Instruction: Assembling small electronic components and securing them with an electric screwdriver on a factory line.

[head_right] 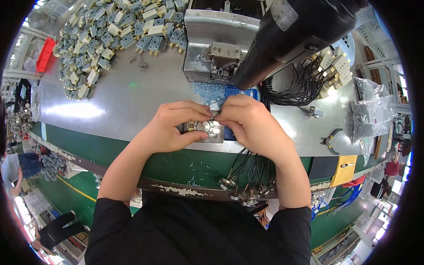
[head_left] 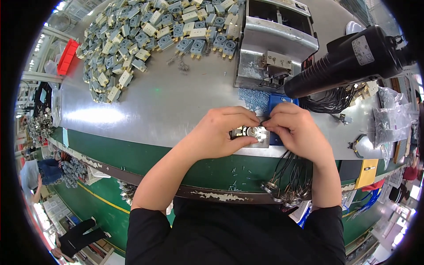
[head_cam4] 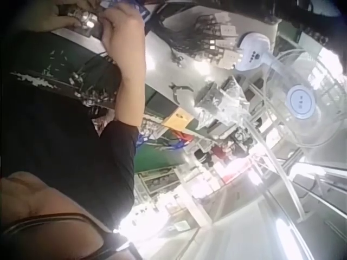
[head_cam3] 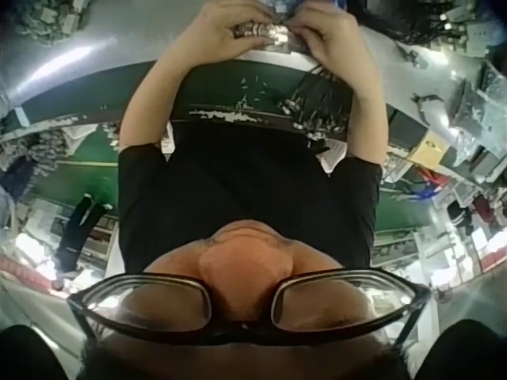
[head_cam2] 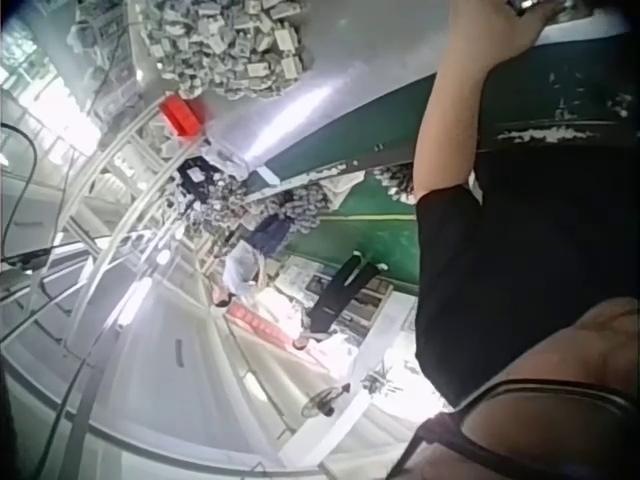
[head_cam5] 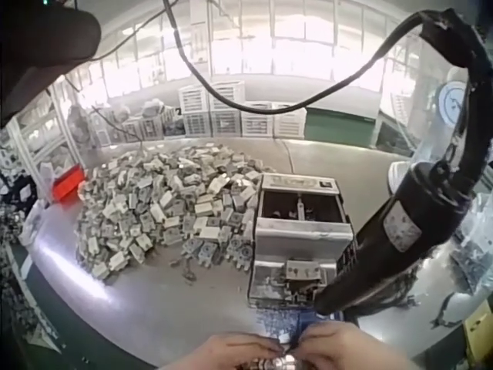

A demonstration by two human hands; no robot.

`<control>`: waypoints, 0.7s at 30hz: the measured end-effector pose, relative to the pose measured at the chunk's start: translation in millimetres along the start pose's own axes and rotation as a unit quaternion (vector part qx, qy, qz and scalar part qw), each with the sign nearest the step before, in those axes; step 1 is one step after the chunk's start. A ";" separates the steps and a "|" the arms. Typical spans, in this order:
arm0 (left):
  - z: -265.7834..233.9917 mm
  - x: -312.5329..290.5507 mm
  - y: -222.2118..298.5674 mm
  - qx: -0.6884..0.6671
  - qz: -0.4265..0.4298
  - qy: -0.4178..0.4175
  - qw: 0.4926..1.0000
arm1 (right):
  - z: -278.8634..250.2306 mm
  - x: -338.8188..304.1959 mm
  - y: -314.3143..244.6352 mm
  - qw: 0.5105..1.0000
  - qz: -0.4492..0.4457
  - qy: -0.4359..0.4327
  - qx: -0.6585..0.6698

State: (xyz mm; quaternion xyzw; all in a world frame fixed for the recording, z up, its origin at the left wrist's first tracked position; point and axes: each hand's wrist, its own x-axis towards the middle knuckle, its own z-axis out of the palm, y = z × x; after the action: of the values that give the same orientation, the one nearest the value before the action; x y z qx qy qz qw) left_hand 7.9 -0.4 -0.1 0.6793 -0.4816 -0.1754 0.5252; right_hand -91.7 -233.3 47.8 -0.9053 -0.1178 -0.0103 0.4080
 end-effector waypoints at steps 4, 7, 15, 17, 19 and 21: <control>1.2 -0.8 0.3 0.003 -0.005 0.002 1.000 | -0.3 0.9 4.6 0.999 -0.029 -0.026 0.023; 1.5 -2.1 -0.6 0.004 -0.005 0.007 1.000 | -1.3 0.0 -4.5 0.999 -0.008 -0.026 0.032; 0.1 -1.4 0.3 -0.004 0.012 0.016 1.000 | -6.5 -1.1 -16.1 0.999 0.001 0.053 -0.003; 0.7 -2.3 -0.5 -0.013 0.018 0.019 1.000 | -4.0 0.3 -20.2 0.998 0.009 0.066 0.013; 1.4 -2.9 -1.3 -0.013 0.022 0.021 0.999 | 1.7 -1.8 -21.4 0.996 0.026 0.080 0.016; 1.7 -3.1 -1.0 -0.013 0.025 0.023 0.999 | 6.4 -3.1 -17.7 0.994 0.042 0.095 0.019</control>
State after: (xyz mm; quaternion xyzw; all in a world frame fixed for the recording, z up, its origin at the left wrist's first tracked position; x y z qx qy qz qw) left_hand 5.6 1.2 -2.5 0.6639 -0.4840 -0.1531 0.5491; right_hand -99.1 -217.8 56.2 -0.8965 -0.0402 -0.0767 0.4345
